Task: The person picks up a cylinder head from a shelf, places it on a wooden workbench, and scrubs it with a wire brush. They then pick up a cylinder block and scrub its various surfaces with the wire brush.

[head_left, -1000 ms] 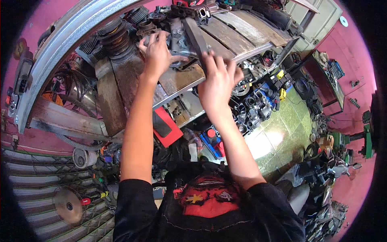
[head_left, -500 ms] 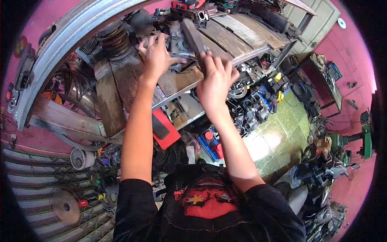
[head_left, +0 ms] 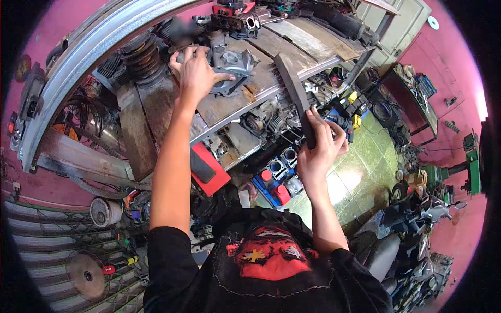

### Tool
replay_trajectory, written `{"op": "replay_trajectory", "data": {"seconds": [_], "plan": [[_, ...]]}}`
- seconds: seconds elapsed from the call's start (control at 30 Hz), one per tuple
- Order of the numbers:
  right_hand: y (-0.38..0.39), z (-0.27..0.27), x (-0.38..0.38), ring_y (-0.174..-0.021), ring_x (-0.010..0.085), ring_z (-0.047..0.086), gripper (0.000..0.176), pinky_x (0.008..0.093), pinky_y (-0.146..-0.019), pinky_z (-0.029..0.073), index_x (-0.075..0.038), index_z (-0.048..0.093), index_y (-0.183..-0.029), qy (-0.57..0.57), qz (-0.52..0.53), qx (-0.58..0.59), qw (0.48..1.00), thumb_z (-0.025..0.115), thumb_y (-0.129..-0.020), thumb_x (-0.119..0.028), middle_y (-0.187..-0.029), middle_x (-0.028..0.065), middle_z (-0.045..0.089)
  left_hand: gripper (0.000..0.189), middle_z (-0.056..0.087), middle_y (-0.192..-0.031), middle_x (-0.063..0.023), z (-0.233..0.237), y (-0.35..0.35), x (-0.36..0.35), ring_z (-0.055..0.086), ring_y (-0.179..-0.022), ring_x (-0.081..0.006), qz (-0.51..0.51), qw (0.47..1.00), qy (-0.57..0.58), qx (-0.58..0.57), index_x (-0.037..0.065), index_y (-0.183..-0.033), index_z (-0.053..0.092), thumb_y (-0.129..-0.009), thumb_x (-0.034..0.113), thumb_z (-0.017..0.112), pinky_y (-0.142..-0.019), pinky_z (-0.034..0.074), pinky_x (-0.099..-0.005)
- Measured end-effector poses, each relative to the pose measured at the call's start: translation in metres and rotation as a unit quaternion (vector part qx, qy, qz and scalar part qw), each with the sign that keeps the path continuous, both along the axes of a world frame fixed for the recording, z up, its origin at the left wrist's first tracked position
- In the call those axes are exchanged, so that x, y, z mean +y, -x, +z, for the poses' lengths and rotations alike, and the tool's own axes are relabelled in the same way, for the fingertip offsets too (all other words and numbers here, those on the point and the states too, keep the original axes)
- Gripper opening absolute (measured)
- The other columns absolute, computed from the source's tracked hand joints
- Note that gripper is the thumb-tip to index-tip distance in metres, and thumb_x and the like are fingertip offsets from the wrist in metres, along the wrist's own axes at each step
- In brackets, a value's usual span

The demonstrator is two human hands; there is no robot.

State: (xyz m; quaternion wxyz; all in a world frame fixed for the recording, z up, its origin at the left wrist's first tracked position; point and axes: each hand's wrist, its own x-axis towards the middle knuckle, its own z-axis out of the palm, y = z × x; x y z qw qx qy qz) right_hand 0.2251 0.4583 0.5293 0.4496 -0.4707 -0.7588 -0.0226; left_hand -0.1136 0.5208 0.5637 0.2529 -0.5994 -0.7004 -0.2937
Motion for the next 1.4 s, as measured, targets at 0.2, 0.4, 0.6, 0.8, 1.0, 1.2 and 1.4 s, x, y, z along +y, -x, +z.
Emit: {"op": "replay_trajectory", "data": {"seconds": [0.2, 0.4, 0.6, 0.8, 1.0, 1.2, 1.4], "plan": [[-0.004, -0.009, 0.005, -0.123, 0.026, 0.057, 0.074, 0.0449, -0.111, 0.027, -0.017, 0.071, -0.137, 0.008, -0.001, -0.01, 1.0, 0.062, -0.069, 0.012, -0.142, -0.0032, 0.071, 0.107, 0.076, -0.117, -0.0169, 0.02, -0.006, -0.002, 0.062, -0.127, -0.0261, 0.041, 0.999, 0.009, 0.027, 0.0, -0.124, 0.074, -0.058, 0.083, 0.085, -0.118, 0.021, -0.0593], [0.0, -0.007, 0.01, -0.122, 0.0261, 0.057, 0.072, 0.0453, -0.11, 0.027, -0.017, 0.072, -0.136, 0.013, 0.005, -0.007, 1.0, 0.063, -0.071, 0.011, -0.14, -0.0035, 0.073, 0.094, 0.077, -0.089, -0.0222, 0.035, -0.011, -0.006, 0.073, -0.099, -0.0344, 0.13, 0.966, 0.193, -0.114, -0.001, -0.078, 0.081, -0.063, 0.091, 0.077, -0.112, 0.026, -0.0632], [0.008, -0.004, 0.012, -0.123, 0.026, 0.056, 0.07, 0.0457, -0.11, 0.027, -0.019, 0.072, -0.136, 0.017, 0.025, 0.006, 1.0, 0.064, -0.072, 0.009, -0.14, -0.0057, 0.072, 0.098, 0.073, -0.071, -0.0255, 0.007, 0.003, -0.014, 0.075, -0.083, -0.0392, 0.114, 0.956, 0.16, -0.219, -0.003, -0.066, 0.076, -0.07, 0.095, 0.069, -0.107, 0.03, -0.0708], [0.025, -0.011, 0.014, -0.124, 0.0265, 0.056, 0.075, 0.0474, -0.109, 0.027, -0.018, 0.07, -0.138, 0.02, 0.055, -0.01, 0.998, 0.063, -0.068, 0.009, -0.144, -0.0051, 0.07, 0.107, 0.075, -0.099, -0.0366, -0.008, 0.019, -0.009, 0.075, -0.107, -0.0483, 0.146, 0.932, 0.181, -0.278, -0.012, -0.094, 0.079, -0.072, 0.092, 0.07, -0.115, 0.021, -0.0755], [0.049, -0.011, 0.009, -0.129, 0.0273, 0.055, 0.087, 0.0493, -0.11, 0.027, -0.019, 0.068, -0.144, 0.002, 0.096, -0.027, 0.995, 0.061, -0.061, 0.008, -0.148, -0.0044, 0.067, 0.105, 0.069, -0.131, -0.0362, -0.026, 0.035, -0.007, 0.062, -0.132, -0.0496, 0.16, 0.92, 0.126, -0.335, -0.008, -0.128, 0.07, -0.08, 0.086, 0.068, -0.117, 0.023, -0.0742], [0.071, 0.002, 0.006, -0.129, 0.0279, 0.056, 0.083, 0.0516, -0.112, 0.028, -0.019, 0.068, -0.145, -0.002, 0.101, -0.08, 0.992, 0.065, -0.065, 0.006, -0.148, -0.002, 0.067, 0.091, 0.071, -0.13, -0.029, -0.057, 0.046, 0.003, 0.064, -0.126, -0.0482, 0.055, 0.944, 0.028, -0.325, -0.001, -0.138, 0.065, -0.085, 0.073, 0.074, -0.114, 0.034, -0.0665], [0.091, 0.032, 0.023, -0.125, 0.0282, 0.058, 0.068, 0.0532, -0.112, 0.03, -0.017, 0.073, -0.136, -0.033, 0.09, -0.119, 0.988, 0.066, -0.072, 0.004, -0.139, -0.0002, 0.072, 0.099, 0.063, -0.14, -0.0298, -0.076, 0.013, -0.025, 0.052, -0.137, -0.0472, 0.028, 0.955, -0.072, -0.287, 0.002, -0.151, 0.051, -0.08, 0.062, 0.087, -0.116, 0.033, -0.0599]]}}
